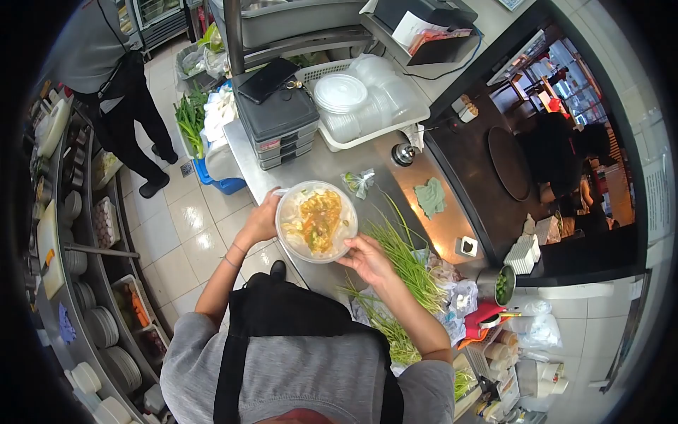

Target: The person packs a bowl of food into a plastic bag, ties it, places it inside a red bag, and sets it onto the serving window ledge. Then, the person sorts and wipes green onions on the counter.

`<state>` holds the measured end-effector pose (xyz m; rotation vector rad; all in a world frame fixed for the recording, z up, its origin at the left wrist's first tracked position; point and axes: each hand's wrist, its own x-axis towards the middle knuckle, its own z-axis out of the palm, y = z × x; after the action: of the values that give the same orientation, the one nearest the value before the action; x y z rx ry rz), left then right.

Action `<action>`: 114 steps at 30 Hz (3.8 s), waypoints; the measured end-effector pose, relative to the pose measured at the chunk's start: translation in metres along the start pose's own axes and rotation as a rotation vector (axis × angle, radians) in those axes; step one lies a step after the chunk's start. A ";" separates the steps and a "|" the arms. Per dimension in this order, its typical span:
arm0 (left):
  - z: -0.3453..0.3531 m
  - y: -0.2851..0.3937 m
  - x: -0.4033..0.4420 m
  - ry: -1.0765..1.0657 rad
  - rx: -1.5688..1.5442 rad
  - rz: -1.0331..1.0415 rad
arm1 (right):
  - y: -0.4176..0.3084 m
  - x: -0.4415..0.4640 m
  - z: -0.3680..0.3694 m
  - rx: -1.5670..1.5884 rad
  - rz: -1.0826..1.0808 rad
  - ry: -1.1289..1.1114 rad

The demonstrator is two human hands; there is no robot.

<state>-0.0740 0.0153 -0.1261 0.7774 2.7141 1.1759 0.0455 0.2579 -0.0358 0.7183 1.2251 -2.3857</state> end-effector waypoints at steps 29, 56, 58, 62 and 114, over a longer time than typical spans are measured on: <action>0.032 -0.051 -0.015 -0.347 -1.323 -0.457 | 0.050 0.129 -0.065 -0.527 -0.445 0.131; -0.007 0.033 -0.044 0.259 -0.915 -0.281 | 0.034 0.075 -0.047 -0.458 -0.333 0.082; -0.032 0.044 -0.028 0.221 -1.151 -0.311 | -0.001 0.064 -0.036 -0.528 -0.512 0.145; -0.068 0.076 0.027 0.228 -1.108 -0.172 | -0.028 0.068 0.019 -0.515 -0.803 0.161; 0.039 0.017 0.054 0.437 -0.783 -0.248 | -0.013 0.098 0.046 -1.832 -0.848 0.057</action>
<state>-0.1036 0.0770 -0.1347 0.0768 2.1681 2.2939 -0.0528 0.2189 -0.0630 -0.4400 3.0993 -0.5556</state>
